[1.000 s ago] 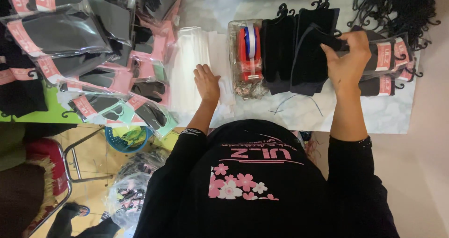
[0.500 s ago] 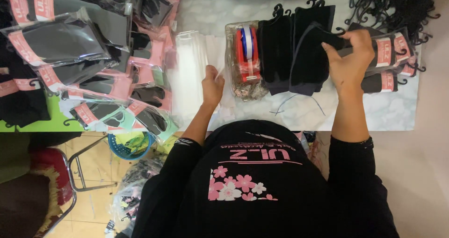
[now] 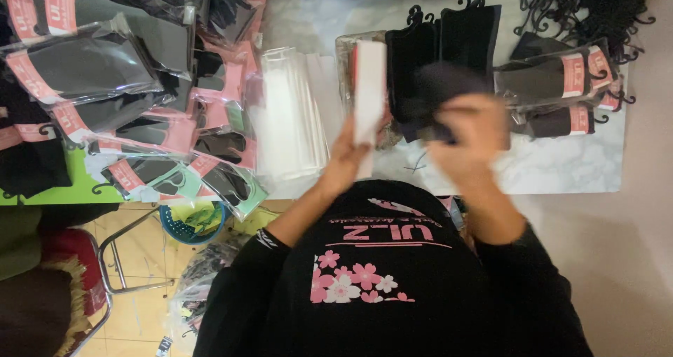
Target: The person is manually packaging black garments into clear plastic sleeves at a workspace.
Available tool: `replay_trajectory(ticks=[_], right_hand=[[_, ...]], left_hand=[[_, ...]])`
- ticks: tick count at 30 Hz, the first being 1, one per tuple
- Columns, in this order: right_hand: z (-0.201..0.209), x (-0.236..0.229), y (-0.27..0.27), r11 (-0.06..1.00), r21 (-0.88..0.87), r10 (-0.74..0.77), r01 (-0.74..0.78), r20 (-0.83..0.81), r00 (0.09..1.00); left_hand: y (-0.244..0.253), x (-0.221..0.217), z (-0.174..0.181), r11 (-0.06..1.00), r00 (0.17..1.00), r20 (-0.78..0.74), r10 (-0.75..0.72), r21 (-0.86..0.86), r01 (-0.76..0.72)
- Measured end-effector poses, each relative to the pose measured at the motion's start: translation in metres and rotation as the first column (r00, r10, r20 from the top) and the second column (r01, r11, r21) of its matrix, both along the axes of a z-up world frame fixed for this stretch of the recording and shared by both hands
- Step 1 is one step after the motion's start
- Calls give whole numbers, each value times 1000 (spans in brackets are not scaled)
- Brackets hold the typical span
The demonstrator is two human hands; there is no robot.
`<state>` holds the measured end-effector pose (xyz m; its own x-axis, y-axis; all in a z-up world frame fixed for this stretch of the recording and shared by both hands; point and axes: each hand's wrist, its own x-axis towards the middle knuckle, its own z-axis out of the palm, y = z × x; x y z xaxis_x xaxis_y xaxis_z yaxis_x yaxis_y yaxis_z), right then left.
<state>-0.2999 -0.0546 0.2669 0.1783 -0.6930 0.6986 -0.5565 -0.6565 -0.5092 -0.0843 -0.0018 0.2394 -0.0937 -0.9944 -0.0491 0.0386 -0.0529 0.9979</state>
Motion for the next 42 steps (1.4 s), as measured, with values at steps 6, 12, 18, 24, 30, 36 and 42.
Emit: replay_trajectory(ticks=[6, 12, 18, 24, 30, 36, 42], right_hand=[[-86, 68, 38, 959, 138, 255, -248, -30, 967], [-76, 55, 38, 869, 122, 495, -480, -180, 850], [-79, 48, 39, 799, 305, 426, -518, 320, 846], [-84, 55, 40, 867, 121, 498, -483, -221, 839], [-86, 39, 36, 759, 403, 275, -512, 514, 813], [-83, 42, 43, 656, 620, 172, -431, 433, 885], [-51, 59, 46, 465, 772, 37, -433, 472, 881]], left_hand=[[22, 4, -90, 924, 882, -373, 289, 350, -155], [8, 9, -31, 776, 909, -94, 406, 561, -289], [10, 26, -87, 877, 928, -199, 315, 435, -204], [1, 10, -141, 831, 823, -321, 469, 476, -288], [-2, 0, -141, 899, 762, -526, 379, 405, -168], [6, 10, -94, 938, 715, -637, 288, 337, -79], [13, 30, -65, 987, 909, -417, 1, 146, 66]])
